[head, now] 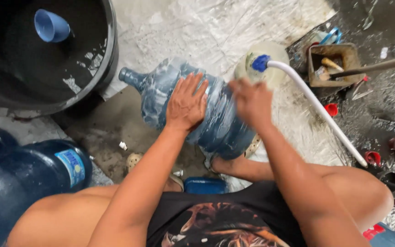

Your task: The person scrubs the exterior of a large blue water jug with a small brush while sitting on the floor. They rotate the jug to clean different sides, applying soapy water and scrubbing the surface thoroughly.

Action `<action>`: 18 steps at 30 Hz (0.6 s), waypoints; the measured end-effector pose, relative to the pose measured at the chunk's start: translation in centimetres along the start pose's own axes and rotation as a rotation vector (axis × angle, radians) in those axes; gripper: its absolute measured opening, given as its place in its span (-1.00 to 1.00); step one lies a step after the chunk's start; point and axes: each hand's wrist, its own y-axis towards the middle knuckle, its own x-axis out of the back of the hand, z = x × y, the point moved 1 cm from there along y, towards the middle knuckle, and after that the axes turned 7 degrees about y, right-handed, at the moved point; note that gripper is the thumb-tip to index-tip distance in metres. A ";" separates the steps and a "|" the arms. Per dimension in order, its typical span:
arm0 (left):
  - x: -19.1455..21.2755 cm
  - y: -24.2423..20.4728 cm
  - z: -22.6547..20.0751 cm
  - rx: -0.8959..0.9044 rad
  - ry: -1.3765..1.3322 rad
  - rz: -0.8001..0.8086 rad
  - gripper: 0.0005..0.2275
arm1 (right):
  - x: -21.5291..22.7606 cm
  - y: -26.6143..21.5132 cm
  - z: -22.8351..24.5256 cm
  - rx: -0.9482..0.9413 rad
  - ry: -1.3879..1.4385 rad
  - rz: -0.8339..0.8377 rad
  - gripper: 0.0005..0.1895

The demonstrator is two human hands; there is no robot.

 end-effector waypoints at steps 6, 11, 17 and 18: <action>-1.2 0.9 0.0 0.005 0.011 -0.004 -0.71 | 2.7 -5.3 5.6 0.212 -0.065 0.043 -0.56; -0.6 3.2 0.0 -0.009 -0.039 0.023 -0.73 | 2.6 -8.8 8.0 0.433 0.019 0.070 -0.47; -4.3 4.1 1.0 0.006 -0.024 0.056 -0.72 | 2.2 -3.3 4.2 0.222 -0.083 -0.108 -0.57; -4.6 4.0 1.3 0.025 -0.012 0.102 -0.73 | 1.8 -2.6 4.1 0.048 -0.067 -0.171 -0.62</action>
